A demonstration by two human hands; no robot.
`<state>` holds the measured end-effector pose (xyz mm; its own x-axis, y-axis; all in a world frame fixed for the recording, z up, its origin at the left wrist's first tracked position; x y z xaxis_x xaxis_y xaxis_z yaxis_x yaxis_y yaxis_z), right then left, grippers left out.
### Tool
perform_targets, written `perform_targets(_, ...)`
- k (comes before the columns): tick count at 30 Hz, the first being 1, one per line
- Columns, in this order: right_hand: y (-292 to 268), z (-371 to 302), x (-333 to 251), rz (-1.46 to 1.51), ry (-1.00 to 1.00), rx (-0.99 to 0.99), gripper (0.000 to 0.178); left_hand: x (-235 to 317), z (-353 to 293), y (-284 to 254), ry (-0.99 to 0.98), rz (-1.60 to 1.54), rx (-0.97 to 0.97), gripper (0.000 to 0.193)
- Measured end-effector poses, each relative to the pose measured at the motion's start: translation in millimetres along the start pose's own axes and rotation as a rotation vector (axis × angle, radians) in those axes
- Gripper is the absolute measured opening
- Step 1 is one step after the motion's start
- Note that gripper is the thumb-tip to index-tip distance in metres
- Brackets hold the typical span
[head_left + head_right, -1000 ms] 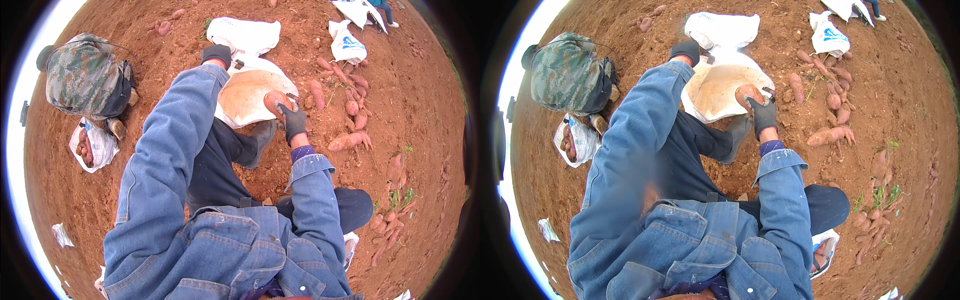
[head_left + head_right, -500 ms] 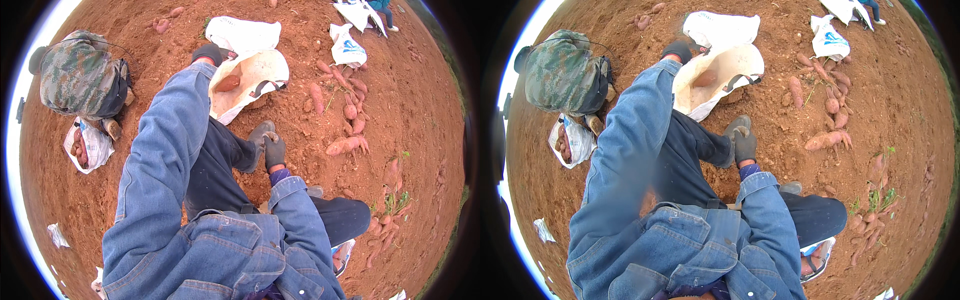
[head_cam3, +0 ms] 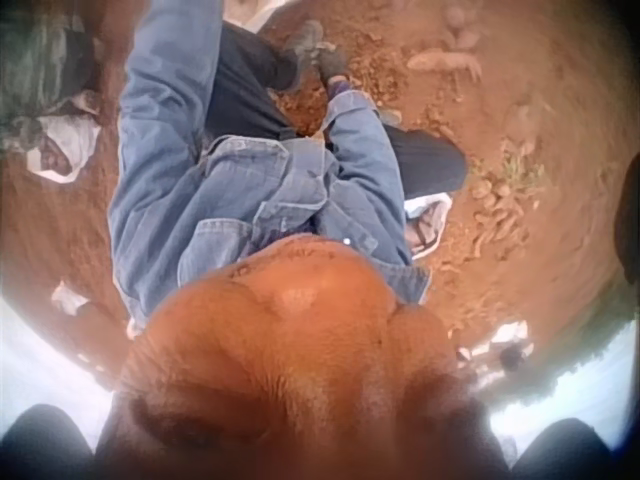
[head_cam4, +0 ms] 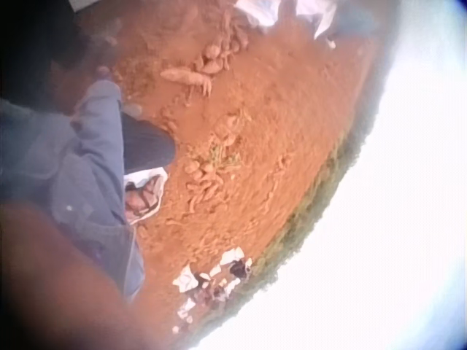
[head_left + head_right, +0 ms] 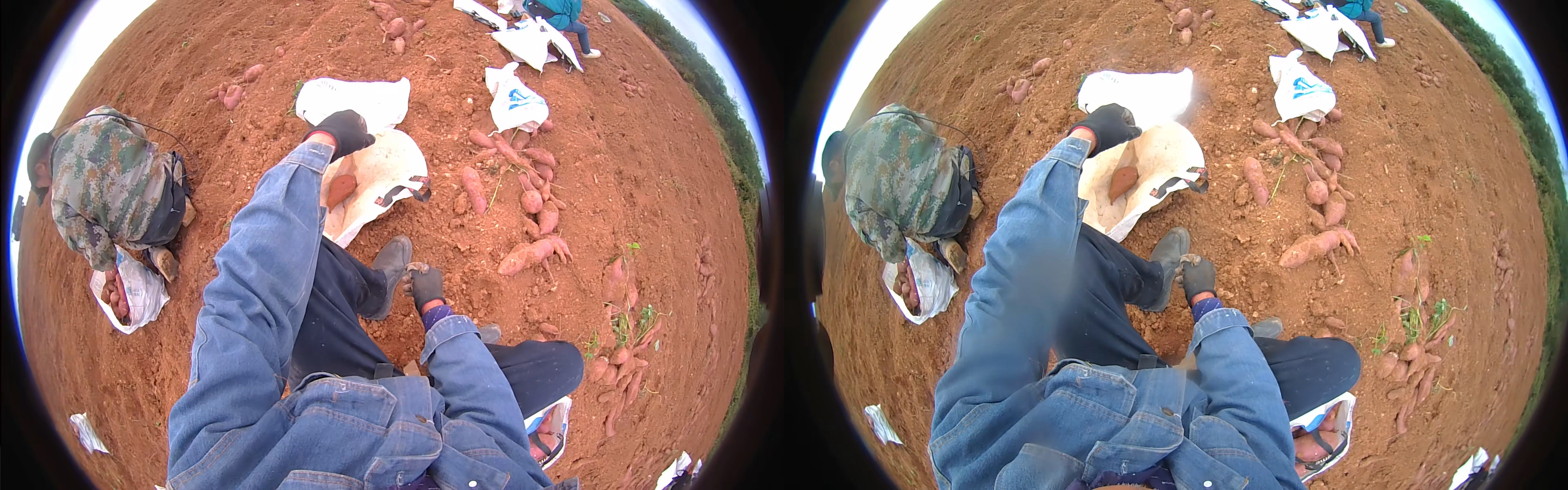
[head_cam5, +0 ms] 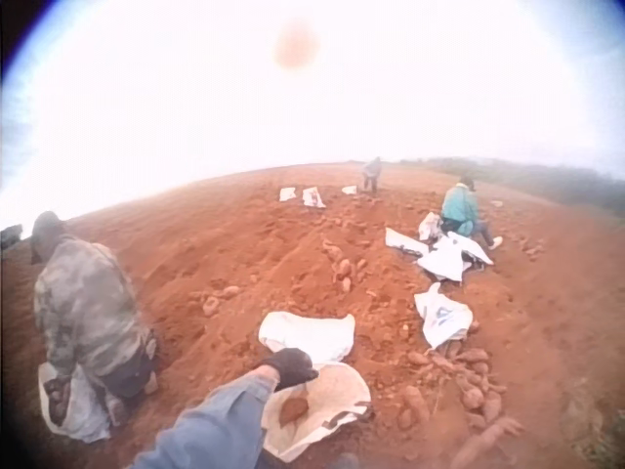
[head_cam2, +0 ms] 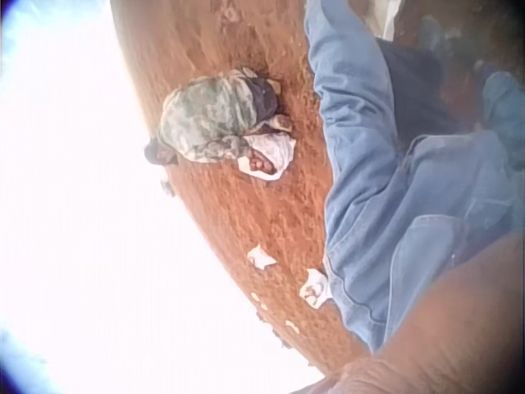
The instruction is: The person sits on the ground in a field and picks up sweet potatoes one by one, removing attached stems and dirt. They place the cleaned potatoes into a white sack. Other workers are visible in the background performing similar tasks.
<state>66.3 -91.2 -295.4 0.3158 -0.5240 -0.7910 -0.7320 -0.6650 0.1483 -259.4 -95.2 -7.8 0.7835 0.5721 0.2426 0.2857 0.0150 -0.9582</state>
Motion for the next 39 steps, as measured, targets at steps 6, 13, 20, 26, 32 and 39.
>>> perform_targets(6,-29.7,1.3,29.0,-0.074,0.072,0.065,0.018,106.1,-76.2,-14.3,0.292,-0.212,-0.131,0.029)
perform_targets(13,-84.1,39.0,54.5,-0.551,-0.081,0.441,0.032,179.1,-181.9,8.5,0.812,-0.28,-0.274,0.031)
perform_targets(20,-114.5,90.9,-5.8,-0.769,-0.154,0.635,0.043,207.9,-212.3,23.1,0.922,-0.098,-0.416,0.037)
perform_targets(26,-146.4,193.9,-89.2,-1.065,-0.371,0.677,0.057,194.9,-199.9,-2.2,0.911,-0.22,-0.324,0.037)
perform_targets(32,-144.4,274.5,-118.9,-1.208,-0.353,0.629,0.058,179.1,-180.5,-6.1,0.625,-0.16,-0.281,0.044)
perform_targets(39,-131.3,307.2,-136.4,-1.492,0.03,0.595,0.088,170.8,-174.6,0.5,0.597,-0.093,-0.258,0.039)
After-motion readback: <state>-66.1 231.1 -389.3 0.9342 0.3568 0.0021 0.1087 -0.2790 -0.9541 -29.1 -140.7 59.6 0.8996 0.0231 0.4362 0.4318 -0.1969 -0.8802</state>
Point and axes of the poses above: each hand's wrist, its own z-axis towards the middle knuckle, its own y-axis out of the palm, x = y × z, the point moved 1 cm from there along z, towards the middle knuckle, and after that the axes turned 2 degrees about -z, right-handed, at the moved point
